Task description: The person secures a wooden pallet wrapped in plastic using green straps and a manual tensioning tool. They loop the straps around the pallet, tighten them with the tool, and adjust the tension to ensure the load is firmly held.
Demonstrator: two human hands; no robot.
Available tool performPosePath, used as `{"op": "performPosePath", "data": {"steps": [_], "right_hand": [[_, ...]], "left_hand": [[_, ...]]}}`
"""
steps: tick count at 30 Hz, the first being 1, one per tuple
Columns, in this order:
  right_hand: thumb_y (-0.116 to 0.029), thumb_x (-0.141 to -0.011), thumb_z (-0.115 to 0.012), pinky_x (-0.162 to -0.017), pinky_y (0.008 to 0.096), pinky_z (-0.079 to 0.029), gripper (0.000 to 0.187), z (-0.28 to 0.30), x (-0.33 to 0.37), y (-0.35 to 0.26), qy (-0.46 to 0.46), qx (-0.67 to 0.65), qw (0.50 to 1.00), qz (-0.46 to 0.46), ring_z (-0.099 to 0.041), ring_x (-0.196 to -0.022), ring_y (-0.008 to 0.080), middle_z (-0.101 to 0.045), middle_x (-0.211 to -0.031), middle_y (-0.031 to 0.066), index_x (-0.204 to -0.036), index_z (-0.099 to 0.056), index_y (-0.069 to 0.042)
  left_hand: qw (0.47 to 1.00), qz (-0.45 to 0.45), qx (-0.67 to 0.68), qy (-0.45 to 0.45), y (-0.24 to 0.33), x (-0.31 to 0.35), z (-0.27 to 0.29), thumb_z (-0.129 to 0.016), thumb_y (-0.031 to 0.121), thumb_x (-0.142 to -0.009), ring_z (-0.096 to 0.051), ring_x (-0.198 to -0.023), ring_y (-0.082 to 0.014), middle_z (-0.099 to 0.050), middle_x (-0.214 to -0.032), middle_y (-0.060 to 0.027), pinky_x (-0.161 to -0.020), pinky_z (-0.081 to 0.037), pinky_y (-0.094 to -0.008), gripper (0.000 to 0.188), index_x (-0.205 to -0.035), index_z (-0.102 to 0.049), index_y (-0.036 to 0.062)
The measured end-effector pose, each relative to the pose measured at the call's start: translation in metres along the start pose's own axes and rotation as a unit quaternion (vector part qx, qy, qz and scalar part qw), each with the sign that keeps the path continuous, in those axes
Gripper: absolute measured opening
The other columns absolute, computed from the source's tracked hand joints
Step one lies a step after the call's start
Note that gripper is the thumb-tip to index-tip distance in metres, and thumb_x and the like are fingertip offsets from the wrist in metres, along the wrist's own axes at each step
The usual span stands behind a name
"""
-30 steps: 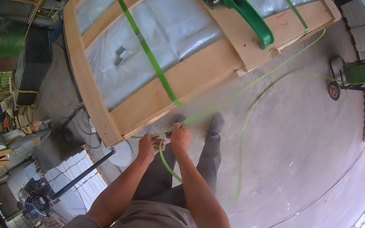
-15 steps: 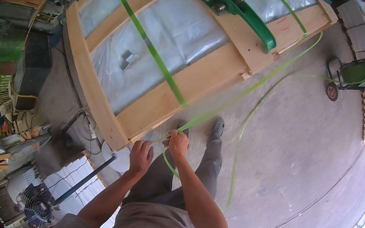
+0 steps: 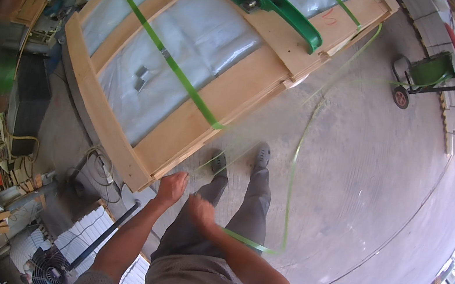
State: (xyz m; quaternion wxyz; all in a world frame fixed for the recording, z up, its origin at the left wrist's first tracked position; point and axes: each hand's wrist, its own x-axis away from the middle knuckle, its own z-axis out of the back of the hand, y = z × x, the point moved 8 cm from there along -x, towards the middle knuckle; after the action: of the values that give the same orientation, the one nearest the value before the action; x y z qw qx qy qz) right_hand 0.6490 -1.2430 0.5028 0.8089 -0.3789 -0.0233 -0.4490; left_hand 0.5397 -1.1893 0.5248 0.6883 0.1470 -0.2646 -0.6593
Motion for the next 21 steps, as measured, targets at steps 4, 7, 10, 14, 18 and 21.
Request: {"op": "performPosePath", "data": {"steps": [4, 7, 10, 14, 18, 21], "right_hand": [[-0.021, -0.090, -0.042, -0.056, 0.0503, -0.049, 0.019, -0.031, 0.014, 0.009, -0.088, -0.114, 0.986, -0.079, -0.064, -0.065, 0.0371, -0.064, -0.072, 0.0177, -0.088, -0.049, -0.004], [-0.019, -0.089, -0.041, -0.057, 0.0491, -0.050, 0.020, -0.020, -0.007, -0.004, -0.112, -0.153, 0.974, -0.123, -0.064, -0.066, 0.0369, -0.064, -0.071, 0.0189, -0.089, -0.050, -0.001], [-0.016, -0.089, -0.040, -0.058, 0.0482, -0.051, 0.020, -0.015, -0.025, -0.017, -0.108, -0.156, 0.975, -0.117, -0.064, -0.067, 0.0370, -0.064, -0.072, 0.0201, -0.090, -0.050, 0.001], [-0.014, -0.088, -0.038, -0.062, 0.0494, -0.051, 0.020, -0.007, -0.028, -0.018, -0.110, -0.183, 0.969, -0.121, -0.064, -0.070, 0.0381, -0.064, -0.076, 0.0216, -0.091, -0.050, 0.001], [-0.015, -0.087, -0.039, -0.065, 0.0496, -0.051, 0.020, -0.012, -0.019, -0.010, -0.131, -0.171, 0.968, -0.130, -0.064, -0.073, 0.0383, -0.065, -0.078, 0.0212, -0.094, -0.050, 0.000], [-0.014, -0.084, -0.042, -0.067, 0.0482, -0.052, 0.022, -0.023, -0.025, -0.017, -0.169, -0.144, 0.970, -0.093, -0.065, -0.076, 0.0371, -0.066, -0.082, 0.0196, -0.091, -0.057, 0.000]], "left_hand": [[1.000, 0.004, -0.023, -0.015, -0.002, 0.001, 0.002, -0.056, 0.015, -0.086, -0.060, -0.067, -0.0317, -0.057, -0.072, -0.0127, -0.059, -0.048, -0.0409, 0.013, -0.077, -0.052, 0.0067], [0.998, 0.024, -0.032, -0.049, -0.002, 0.001, 0.003, -0.055, 0.018, -0.087, -0.059, -0.064, -0.0338, -0.057, -0.069, -0.0140, -0.057, -0.047, -0.0429, 0.016, -0.076, -0.052, 0.0070], [0.995, 0.059, -0.030, -0.080, -0.010, 0.002, -0.001, -0.053, 0.021, -0.089, -0.059, -0.060, -0.0360, -0.057, -0.065, -0.0153, -0.054, -0.046, -0.0448, 0.019, -0.076, -0.052, 0.0074], [0.994, 0.062, -0.023, -0.089, -0.016, 0.003, -0.005, -0.049, 0.026, -0.092, -0.058, -0.058, -0.0379, -0.057, -0.061, -0.0165, -0.052, -0.046, -0.0457, 0.025, -0.076, -0.053, 0.0077], [0.990, 0.036, -0.036, -0.130, -0.007, 0.002, -0.007, -0.047, 0.033, -0.093, -0.059, -0.061, -0.0386, -0.059, -0.062, -0.0175, -0.054, -0.047, -0.0464, 0.032, -0.075, -0.054, 0.0072], [0.987, 0.034, -0.031, -0.151, 0.001, -0.001, -0.005, -0.047, 0.037, -0.092, -0.061, -0.063, -0.0387, -0.061, -0.065, -0.0183, -0.055, -0.048, -0.0468, 0.035, -0.076, -0.057, 0.0073]]}}
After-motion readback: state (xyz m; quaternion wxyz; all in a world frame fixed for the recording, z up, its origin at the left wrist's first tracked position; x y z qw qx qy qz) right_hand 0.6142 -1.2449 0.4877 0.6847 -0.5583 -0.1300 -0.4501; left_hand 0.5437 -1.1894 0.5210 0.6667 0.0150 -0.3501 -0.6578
